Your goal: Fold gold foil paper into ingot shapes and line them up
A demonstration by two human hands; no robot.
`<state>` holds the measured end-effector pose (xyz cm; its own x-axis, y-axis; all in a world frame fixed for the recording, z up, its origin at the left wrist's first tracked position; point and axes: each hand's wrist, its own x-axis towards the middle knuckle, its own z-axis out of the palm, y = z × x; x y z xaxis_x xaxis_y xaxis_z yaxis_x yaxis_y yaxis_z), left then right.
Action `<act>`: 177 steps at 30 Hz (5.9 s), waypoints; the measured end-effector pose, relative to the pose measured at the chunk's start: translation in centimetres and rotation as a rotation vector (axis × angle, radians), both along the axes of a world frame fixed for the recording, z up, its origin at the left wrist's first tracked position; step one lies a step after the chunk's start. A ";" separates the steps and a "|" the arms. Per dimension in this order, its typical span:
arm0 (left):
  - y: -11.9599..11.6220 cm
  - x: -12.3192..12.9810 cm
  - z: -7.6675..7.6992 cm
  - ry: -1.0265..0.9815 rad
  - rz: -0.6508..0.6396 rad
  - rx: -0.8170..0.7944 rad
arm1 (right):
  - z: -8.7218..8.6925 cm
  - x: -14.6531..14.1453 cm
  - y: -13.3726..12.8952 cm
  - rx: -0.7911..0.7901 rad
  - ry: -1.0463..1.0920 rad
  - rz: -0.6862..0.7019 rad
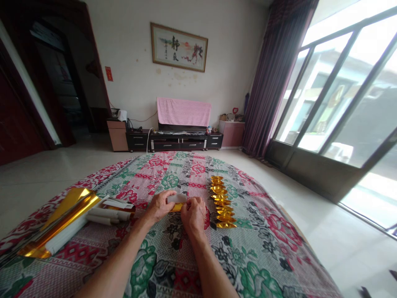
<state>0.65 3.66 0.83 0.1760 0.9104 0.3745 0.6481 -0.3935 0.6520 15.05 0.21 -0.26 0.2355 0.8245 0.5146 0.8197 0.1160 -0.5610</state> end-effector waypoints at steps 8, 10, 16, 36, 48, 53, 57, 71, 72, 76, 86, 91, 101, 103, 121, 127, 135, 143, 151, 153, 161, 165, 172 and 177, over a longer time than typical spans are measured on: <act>-0.1 0.1 -0.2 0.195 -0.057 0.025 | 0.1 0.0 0.0 -0.085 -0.102 -0.006; -0.1 0.1 -0.1 0.227 -0.069 0.029 | 0.1 0.0 0.0 -0.080 -0.105 -0.016; -0.6 0.1 0.5 0.237 -0.107 0.020 | 0.5 -0.2 -0.5 0.052 -0.137 0.136; -0.6 -2.1 1.5 0.159 -0.079 0.057 | 0.6 -0.4 -0.9 -0.057 -0.181 0.369; -0.4 -2.2 0.8 0.281 -0.060 -0.059 | 0.7 -0.3 -1.0 -0.025 -0.171 0.389; -0.6 -2.0 1.1 0.296 -0.058 -0.091 | 0.8 -0.3 -1.1 -0.025 -0.150 0.397; -0.6 -1.9 1.1 0.303 -0.056 -0.084 | 0.7 -0.3 -1.1 -0.023 -0.145 0.404; -0.9 -1.8 1.4 0.355 -0.034 -0.056 | 1.0 -0.6 -1.4 -0.029 -0.181 0.370; -0.9 -1.8 1.4 0.355 -0.035 -0.053 | 1.0 -0.6 -1.4 -0.028 -0.184 0.371; -1.0 -1.8 1.5 0.360 -0.029 -0.051 | 1.0 -0.6 -1.4 -0.029 -0.194 0.375; -0.9 -1.9 1.5 0.330 -0.020 -0.081 | 1.0 -0.6 -1.4 -0.050 -0.190 0.372; -0.5 -2.4 1.5 0.187 -0.025 -0.172 | 0.9 -0.6 -1.4 -0.047 -0.197 0.381; -0.7 -2.1 1.5 0.196 -0.046 -0.163 | 0.9 -0.5 -1.4 -0.035 -0.152 0.420; -0.8 -2.0 1.4 0.201 -0.048 -0.169 | 0.8 -0.3 -1.2 -0.012 -0.103 0.414; -0.9 -1.9 1.4 0.250 -0.038 -0.166 | 0.4 1.1 -0.1 -0.011 -0.032 0.205; -0.9 -2.0 1.4 0.241 -0.051 -0.183 | 0.3 1.1 -0.2 -0.029 -0.076 0.229; -0.9 -1.9 1.5 0.247 -0.041 -0.179 | 0.3 0.3 -0.6 -0.053 -0.123 0.179; -1.0 -1.9 1.7 0.248 -0.048 -0.193 | 0.2 -0.1 -0.9 -0.057 -0.170 0.156; -0.7 -2.1 1.4 0.237 -0.059 -0.210 | 0.3 -0.9 -1.5 -0.054 -0.211 0.086; -0.7 -2.1 1.4 0.233 -0.063 -0.206 | 0.2 -0.9 -1.6 -0.050 -0.217 0.090; -0.7 -2.1 1.5 0.239 -0.056 -0.201 | 0.1 -0.9 -1.8 -0.044 -0.243 0.105; -0.8 -2.1 1.4 0.250 -0.055 -0.194 | 0.3 -1.0 -1.9 -0.045 -0.253 0.113; -0.8 -2.1 1.5 0.240 -0.059 -0.215 | 0.6 -0.7 -1.8 -0.057 -0.216 0.146; -0.8 -2.0 1.5 0.252 -0.054 -0.215 | 0.6 -0.1 -1.3 -0.085 -0.205 0.161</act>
<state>-1.37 2.86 2.30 0.2883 0.9508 0.1132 0.7816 -0.3020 0.5458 14.95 -1.13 0.33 -0.0036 0.8851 0.4653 0.8919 0.2133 -0.3988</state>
